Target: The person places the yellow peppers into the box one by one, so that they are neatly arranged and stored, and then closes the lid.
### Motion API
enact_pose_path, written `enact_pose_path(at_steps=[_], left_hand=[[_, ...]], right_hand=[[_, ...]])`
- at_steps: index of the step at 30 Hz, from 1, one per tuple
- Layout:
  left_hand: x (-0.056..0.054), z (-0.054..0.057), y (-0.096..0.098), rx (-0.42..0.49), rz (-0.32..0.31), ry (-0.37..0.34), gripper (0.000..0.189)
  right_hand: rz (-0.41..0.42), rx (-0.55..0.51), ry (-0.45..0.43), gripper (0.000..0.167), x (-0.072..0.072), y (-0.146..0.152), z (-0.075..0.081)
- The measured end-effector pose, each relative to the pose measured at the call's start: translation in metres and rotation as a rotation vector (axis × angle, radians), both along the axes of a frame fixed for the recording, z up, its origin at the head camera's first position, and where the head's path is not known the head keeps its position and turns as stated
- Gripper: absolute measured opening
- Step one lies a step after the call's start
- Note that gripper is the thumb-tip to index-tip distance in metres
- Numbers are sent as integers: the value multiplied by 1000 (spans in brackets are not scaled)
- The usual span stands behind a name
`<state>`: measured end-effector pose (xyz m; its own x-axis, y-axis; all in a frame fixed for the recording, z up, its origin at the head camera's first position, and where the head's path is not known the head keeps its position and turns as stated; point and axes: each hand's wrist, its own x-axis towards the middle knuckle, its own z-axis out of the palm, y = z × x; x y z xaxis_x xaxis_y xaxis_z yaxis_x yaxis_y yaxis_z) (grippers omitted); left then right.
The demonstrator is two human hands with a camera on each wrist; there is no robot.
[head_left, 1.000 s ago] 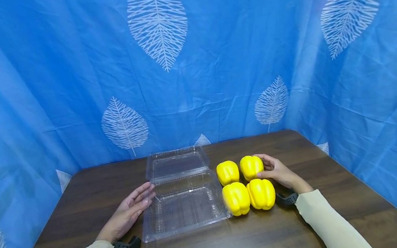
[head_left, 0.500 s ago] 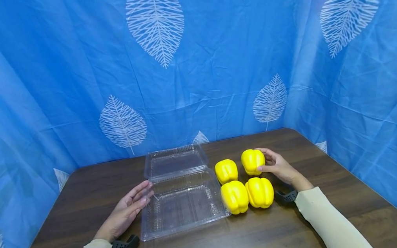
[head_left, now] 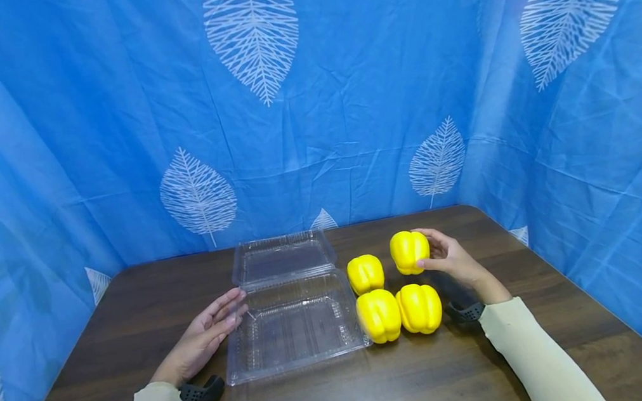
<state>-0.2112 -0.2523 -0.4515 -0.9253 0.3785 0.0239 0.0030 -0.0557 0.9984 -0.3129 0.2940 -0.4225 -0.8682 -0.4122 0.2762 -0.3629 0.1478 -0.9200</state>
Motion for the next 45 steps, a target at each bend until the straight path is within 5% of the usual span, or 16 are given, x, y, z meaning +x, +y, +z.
enact_pose_path(at_steps=[10, 27, 45], left_hand=[[-3, -1, -2, 25, -41, 53, 70], [-4, -1, -4, 35, -63, 43, 74], [-3, -1, -6, 28, -48, 29, 75]], right_hand=[[60, -27, 59, 59, 7, -4, 15], [98, 26, 61, 59, 20, -28, 37], [115, 54, 65, 60, 32, -58, 40]])
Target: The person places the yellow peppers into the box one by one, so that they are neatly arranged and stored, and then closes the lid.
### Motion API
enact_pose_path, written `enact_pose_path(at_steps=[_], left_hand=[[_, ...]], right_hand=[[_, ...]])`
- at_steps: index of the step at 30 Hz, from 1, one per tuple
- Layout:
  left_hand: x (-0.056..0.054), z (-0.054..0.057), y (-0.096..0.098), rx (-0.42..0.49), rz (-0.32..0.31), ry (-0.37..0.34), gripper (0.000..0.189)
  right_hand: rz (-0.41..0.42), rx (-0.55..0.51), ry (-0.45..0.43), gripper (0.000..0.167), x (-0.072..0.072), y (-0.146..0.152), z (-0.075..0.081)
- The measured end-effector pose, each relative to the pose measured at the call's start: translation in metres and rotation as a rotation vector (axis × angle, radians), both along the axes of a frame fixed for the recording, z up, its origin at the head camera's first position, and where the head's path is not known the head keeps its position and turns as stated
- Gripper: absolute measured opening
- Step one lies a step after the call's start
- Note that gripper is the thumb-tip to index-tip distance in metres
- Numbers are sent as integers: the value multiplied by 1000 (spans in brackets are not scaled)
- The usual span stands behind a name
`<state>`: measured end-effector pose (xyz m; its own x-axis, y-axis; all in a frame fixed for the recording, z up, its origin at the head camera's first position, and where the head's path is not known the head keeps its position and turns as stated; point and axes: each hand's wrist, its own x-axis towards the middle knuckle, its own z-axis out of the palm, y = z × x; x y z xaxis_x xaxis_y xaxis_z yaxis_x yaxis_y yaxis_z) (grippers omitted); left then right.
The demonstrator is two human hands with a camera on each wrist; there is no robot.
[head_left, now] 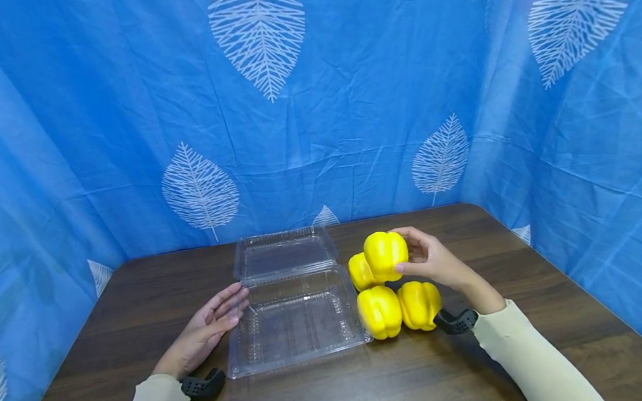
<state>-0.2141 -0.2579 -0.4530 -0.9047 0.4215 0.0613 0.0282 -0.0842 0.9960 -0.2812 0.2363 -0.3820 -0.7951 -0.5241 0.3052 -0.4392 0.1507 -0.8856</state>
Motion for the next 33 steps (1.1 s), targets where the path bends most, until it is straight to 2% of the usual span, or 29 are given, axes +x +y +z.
enact_pose_path(at_steps=[10, 16, 22, 33], left_hand=[[-1, 0, -1, 3, 1, -3, 75], [-3, -1, -1, 21, -16, 19, 75], [-3, 0, 0, 25, -16, 12, 75], [-2, 1, 0, 27, -12, 9, 75]], right_hand=[[21, 20, -22, 65, 6, -16, 4], [22, 27, -1, 66, 11, -24, 6], [42, 27, 7, 65, 15, -34, 7], [82, 19, -48, 69, 27, -58, 6]])
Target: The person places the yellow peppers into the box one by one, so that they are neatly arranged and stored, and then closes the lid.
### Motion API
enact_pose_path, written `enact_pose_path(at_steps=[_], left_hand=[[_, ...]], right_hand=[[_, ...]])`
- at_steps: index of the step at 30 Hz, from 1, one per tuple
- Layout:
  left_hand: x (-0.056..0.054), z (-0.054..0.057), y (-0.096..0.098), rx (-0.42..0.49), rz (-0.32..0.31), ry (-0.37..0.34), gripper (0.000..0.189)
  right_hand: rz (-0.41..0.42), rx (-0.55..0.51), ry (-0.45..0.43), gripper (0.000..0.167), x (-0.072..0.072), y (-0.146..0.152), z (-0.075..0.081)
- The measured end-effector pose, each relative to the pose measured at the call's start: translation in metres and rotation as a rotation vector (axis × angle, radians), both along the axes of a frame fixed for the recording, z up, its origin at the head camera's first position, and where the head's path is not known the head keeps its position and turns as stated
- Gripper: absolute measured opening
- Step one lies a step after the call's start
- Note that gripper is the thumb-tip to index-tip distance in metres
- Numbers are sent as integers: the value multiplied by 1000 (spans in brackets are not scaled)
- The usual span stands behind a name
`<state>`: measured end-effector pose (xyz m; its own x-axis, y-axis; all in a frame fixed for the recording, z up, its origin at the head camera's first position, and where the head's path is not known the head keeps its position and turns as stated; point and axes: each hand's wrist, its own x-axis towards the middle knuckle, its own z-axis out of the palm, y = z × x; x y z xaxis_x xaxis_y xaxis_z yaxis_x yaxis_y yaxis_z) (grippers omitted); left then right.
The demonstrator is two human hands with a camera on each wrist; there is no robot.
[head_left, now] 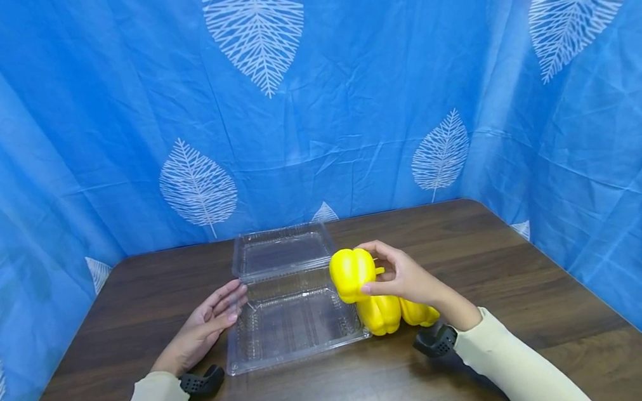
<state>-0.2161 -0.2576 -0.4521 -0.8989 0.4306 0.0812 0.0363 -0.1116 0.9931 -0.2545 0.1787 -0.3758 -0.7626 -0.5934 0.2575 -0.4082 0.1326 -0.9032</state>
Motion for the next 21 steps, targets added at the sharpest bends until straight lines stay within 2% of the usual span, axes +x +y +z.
enact_pose_path(at_steps=[8, 14, 21], left_hand=[[-1, 0, 0, -19, 5, -7, 74], [-1, -1, 1, -23, -2, 7, 75], [0, -3, 0, -9, 2, 17, 74]], right_hand=[[26, 18, -73, 71, 7, -18, -2], [38, 66, -92, 74, 15, -32, -3], [79, 62, -107, 73, 18, -49, -8]])
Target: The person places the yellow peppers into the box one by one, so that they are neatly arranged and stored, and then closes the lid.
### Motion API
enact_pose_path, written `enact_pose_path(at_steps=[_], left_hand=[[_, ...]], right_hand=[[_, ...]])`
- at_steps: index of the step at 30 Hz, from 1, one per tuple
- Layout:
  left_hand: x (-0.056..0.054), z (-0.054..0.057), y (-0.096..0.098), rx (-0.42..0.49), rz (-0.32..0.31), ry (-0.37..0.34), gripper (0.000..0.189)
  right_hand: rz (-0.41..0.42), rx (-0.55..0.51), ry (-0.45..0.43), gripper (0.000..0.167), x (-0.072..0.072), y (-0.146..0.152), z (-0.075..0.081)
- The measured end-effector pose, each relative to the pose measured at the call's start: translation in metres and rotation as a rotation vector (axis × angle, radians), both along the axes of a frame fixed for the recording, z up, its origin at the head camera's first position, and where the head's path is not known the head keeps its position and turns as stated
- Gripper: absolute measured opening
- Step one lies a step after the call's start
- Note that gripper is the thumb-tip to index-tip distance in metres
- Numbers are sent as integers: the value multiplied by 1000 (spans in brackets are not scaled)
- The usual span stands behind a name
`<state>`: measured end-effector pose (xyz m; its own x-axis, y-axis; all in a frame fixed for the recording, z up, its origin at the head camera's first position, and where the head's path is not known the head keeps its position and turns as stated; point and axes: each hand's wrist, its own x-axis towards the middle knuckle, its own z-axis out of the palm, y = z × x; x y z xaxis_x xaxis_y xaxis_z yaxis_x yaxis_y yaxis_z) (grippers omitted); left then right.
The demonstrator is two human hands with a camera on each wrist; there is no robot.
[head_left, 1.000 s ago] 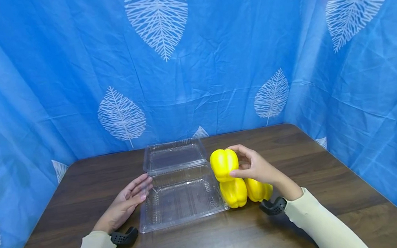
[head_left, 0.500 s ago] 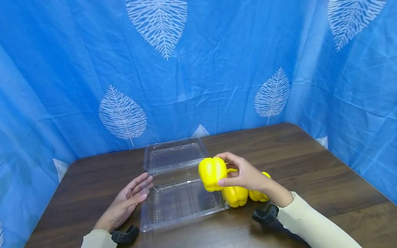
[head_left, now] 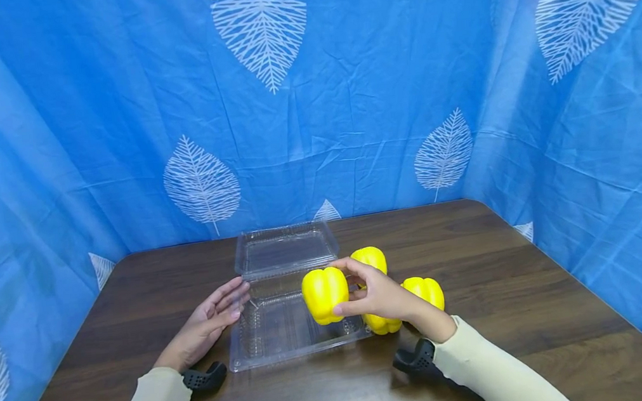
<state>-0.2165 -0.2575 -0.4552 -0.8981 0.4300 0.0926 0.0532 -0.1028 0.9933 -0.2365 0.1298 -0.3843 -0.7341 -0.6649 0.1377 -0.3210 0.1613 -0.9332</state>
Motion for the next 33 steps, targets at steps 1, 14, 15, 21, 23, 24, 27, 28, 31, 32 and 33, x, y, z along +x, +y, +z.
enact_pose_path(at_steps=[1, 14, 15, 21, 23, 24, 27, 28, 31, 32, 33], left_hand=[[0, 0, 0, -1, 3, -2, 74], [3, 3, 3, -59, 61, -39, 75], [3, 3, 3, -59, 61, -39, 75], [2, 3, 2, -61, 64, -51, 75], [1, 4, 1, -61, 62, -60, 75], [0, 5, 0, -62, 62, -63, 75], [-1, 7, 0, -65, 61, -74, 76], [-2, 7, -1, -67, 62, -78, 76], [-3, 9, -1, -77, 68, -89, 77], [-3, 9, -1, -83, 71, -93, 77], [-3, 10, -1, -87, 74, -98, 77]], right_hand=[[4, 1, -1, 74, 0, -2, 0], [23, 57, -43, 72, 4, -29, -5], [20, 64, -48, 73, 4, -31, -5], [-14, 81, -129, 77, 1, -44, -7], [-19, 68, -182, 79, 0, -48, -8], [-23, 59, -211, 80, -1, -49, -8], [-18, 27, -286, 81, -4, -55, -9], [-13, 12, -320, 82, -5, -56, -9], [3, -36, -421, 84, -7, -61, -9], [4, -50, -454, 84, -7, -63, -9], [5, -59, -481, 85, -7, -64, -9]])
